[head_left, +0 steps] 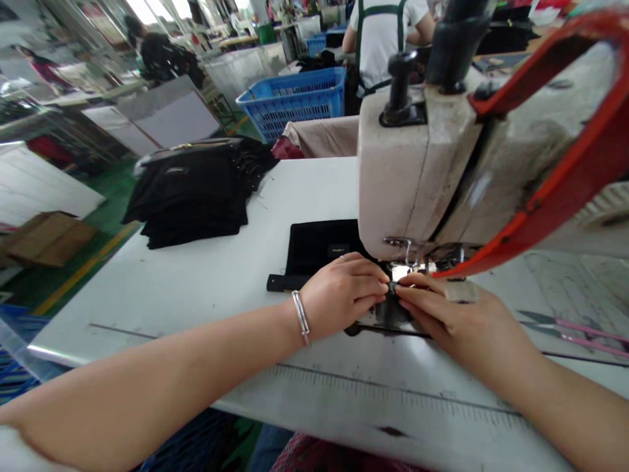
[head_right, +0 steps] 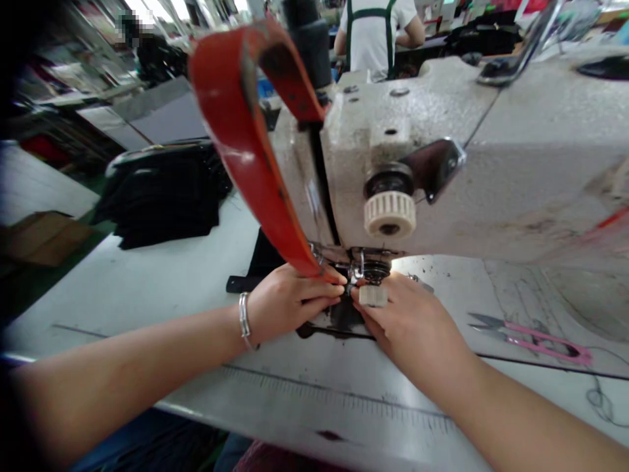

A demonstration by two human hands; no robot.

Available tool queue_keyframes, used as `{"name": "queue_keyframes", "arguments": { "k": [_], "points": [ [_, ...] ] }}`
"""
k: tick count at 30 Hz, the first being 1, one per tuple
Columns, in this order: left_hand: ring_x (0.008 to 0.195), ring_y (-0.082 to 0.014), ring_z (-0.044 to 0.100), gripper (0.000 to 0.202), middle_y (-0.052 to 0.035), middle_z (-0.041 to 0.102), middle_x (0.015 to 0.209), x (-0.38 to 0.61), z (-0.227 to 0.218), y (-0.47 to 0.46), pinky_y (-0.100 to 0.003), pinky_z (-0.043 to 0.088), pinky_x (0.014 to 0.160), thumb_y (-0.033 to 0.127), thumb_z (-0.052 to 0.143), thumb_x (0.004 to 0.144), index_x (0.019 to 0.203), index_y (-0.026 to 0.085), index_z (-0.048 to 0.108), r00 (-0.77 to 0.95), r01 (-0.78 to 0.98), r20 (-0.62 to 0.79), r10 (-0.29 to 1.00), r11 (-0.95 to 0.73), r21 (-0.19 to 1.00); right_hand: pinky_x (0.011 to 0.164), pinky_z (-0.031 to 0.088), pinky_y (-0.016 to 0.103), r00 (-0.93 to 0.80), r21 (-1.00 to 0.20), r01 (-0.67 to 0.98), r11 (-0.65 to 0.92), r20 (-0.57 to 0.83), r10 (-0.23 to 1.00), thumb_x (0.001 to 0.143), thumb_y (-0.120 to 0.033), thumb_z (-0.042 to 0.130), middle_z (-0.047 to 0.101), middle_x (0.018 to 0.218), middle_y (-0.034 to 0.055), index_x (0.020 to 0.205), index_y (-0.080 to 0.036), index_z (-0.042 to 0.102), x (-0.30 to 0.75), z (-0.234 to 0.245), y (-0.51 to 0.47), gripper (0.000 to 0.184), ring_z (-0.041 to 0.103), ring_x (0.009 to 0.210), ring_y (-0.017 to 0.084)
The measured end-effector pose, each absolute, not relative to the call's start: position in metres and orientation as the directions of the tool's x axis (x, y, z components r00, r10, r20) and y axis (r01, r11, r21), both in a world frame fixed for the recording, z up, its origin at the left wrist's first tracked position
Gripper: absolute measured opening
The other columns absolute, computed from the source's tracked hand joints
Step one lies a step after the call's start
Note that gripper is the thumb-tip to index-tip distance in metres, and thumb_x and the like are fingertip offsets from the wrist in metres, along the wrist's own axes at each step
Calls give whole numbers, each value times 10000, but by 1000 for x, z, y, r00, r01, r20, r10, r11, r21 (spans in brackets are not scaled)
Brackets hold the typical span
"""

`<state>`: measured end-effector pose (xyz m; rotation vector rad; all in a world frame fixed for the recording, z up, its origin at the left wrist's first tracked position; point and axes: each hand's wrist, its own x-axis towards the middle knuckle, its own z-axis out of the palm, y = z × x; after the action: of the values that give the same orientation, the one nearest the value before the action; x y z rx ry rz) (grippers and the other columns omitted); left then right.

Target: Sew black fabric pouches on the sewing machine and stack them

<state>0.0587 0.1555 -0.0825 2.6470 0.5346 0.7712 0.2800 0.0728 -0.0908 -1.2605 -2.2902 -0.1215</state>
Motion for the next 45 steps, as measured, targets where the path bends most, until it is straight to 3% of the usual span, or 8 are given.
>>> {"name": "queue_keyframes", "arguments": {
  "k": [5,16,34,45],
  "points": [
    [917,-163,710,132,-34,767,988,62,-86,166,-317,569,898,189,630,946,896,178,752,771,222,481,418,-884,412,768,539,363,-457,-130,808,575,479,750,987,-186,515,749,1068,51,1132,-169,670,283,-93,78,213,685,951,246],
    [895,-172,699,85,-29,755,927,65,-90,175,-328,588,899,190,682,900,856,195,755,731,229,536,422,-892,390,710,557,344,-491,-34,820,571,470,733,962,-107,429,766,1036,30,1125,-159,694,285,-91,83,315,690,832,226],
    [867,-166,716,60,-35,763,916,67,-91,178,-311,582,870,170,696,890,861,172,748,735,216,543,407,-899,382,756,588,365,-444,-108,825,555,484,754,957,-99,450,761,1045,53,1093,-185,713,280,-88,84,308,710,909,232],
    [908,-178,717,87,-44,769,937,65,-92,178,-355,587,920,201,686,897,882,199,771,729,256,504,462,-868,426,739,597,372,-442,-119,818,563,497,747,961,-125,493,766,1013,66,1093,-163,714,281,-92,86,259,715,891,239]
  ]
}}
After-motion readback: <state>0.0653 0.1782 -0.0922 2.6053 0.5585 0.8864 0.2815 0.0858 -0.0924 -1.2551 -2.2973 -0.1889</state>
